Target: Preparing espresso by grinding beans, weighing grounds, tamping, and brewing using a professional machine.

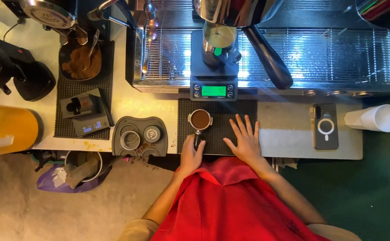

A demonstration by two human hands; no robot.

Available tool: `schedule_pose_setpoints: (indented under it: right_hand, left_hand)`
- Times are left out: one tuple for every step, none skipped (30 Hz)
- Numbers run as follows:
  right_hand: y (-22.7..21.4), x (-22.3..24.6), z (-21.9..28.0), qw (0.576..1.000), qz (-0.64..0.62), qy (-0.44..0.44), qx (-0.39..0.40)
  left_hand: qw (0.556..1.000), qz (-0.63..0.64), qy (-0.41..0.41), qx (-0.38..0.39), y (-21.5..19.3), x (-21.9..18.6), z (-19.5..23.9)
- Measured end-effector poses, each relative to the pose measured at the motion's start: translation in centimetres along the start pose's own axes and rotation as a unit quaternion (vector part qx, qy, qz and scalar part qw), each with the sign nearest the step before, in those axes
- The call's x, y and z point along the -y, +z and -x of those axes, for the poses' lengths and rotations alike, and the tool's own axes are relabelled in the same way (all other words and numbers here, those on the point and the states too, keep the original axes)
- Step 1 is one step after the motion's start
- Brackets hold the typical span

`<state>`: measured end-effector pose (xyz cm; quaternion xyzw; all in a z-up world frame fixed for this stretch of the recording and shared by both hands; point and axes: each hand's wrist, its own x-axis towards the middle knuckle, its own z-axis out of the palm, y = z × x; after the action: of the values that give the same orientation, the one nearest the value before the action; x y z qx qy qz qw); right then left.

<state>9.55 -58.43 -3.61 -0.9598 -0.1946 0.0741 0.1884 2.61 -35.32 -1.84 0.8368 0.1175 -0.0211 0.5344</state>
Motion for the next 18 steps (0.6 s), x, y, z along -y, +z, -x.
schedule_pose_setpoints:
  right_hand:
    - [0.1, -0.2, 0.0, 1.000, 0.000, 0.000, -0.002]
    - [0.1, -0.4, 0.0, 0.999, -0.038, 0.005, -0.015]
    - [-0.1, -0.7, -0.4, 0.997, -0.075, 0.010, -0.032]
    - [-0.7, -1.0, -0.3, 0.997, -0.073, 0.009, -0.038]
    - [-1.6, -1.6, -0.8, 0.986, -0.090, -0.024, -0.135]
    - [-2.6, -2.2, -1.3, 0.966, -0.106, -0.058, -0.231]
    - [-6.2, -1.7, -2.1, 0.962, -0.097, -0.065, -0.248]
    - [-9.9, -1.2, -2.5, 0.939, -0.095, -0.106, -0.314]
    - [-13.6, -0.5, -3.1, 0.907, -0.090, -0.148, -0.383]
    - [-17.1, -0.3, -4.0, 0.898, -0.080, -0.158, -0.403]
    - [-20.6, 0.1, -4.6, 0.880, -0.040, -0.176, -0.440]
    - [-24.0, 0.6, -4.9, 0.859, 0.001, -0.193, -0.475]
    - [-26.3, 1.0, -6.0, 0.848, 0.008, -0.197, -0.491]
    - [-28.6, 1.4, -6.9, 0.835, 0.065, -0.192, -0.512]
    - [-30.6, 2.0, -7.4, 0.821, 0.120, -0.182, -0.528]
    - [-31.5, 1.8, -8.4, 0.813, 0.124, -0.181, -0.540]
    - [-32.3, 1.5, -9.0, 0.822, 0.133, -0.168, -0.527]
    - [-33.1, 1.3, -9.8, 0.832, 0.142, -0.154, -0.514]
  left_hand:
    - [1.000, 0.000, 0.002, 0.000, 0.1, 0.1, 0.2]
    - [1.000, -0.003, 0.013, -0.004, 0.1, 0.2, 0.3]
    - [1.000, -0.005, 0.029, -0.009, 0.3, 0.2, 0.1]
    - [0.999, -0.005, 0.035, -0.010, 0.4, 0.9, 0.6]
    - [0.999, -0.010, 0.045, -0.008, 0.6, 1.5, 0.4]
    - [0.998, -0.015, 0.055, -0.006, 0.9, 2.0, 0.2]
    - [0.997, -0.012, 0.075, -0.011, 1.1, 2.2, 0.5]
    - [0.998, -0.009, 0.065, -0.020, 1.4, 2.4, 0.8]
    - [0.998, -0.006, 0.061, -0.030, 1.6, 2.8, 0.5]
    - [0.996, -0.003, 0.086, -0.036, 2.1, 3.6, 0.5]
    - [0.996, -0.016, 0.082, -0.038, 2.5, 4.7, 0.4]
    - [0.996, -0.029, 0.078, -0.041, 2.9, 5.9, 0.2]
    - [0.994, -0.028, 0.098, -0.046, 3.3, 6.2, -0.2]
    - [0.998, -0.040, 0.025, -0.031, 3.7, 6.6, -0.7]
    - [0.997, -0.054, -0.053, -0.013, 4.0, 7.2, -0.5]
    - [0.998, -0.056, -0.038, -0.015, 4.9, 9.3, -1.4]
    - [0.995, -0.079, -0.041, -0.041, 5.9, 11.5, -2.0]
    - [0.992, -0.101, -0.043, -0.068, 6.9, 13.8, -2.8]
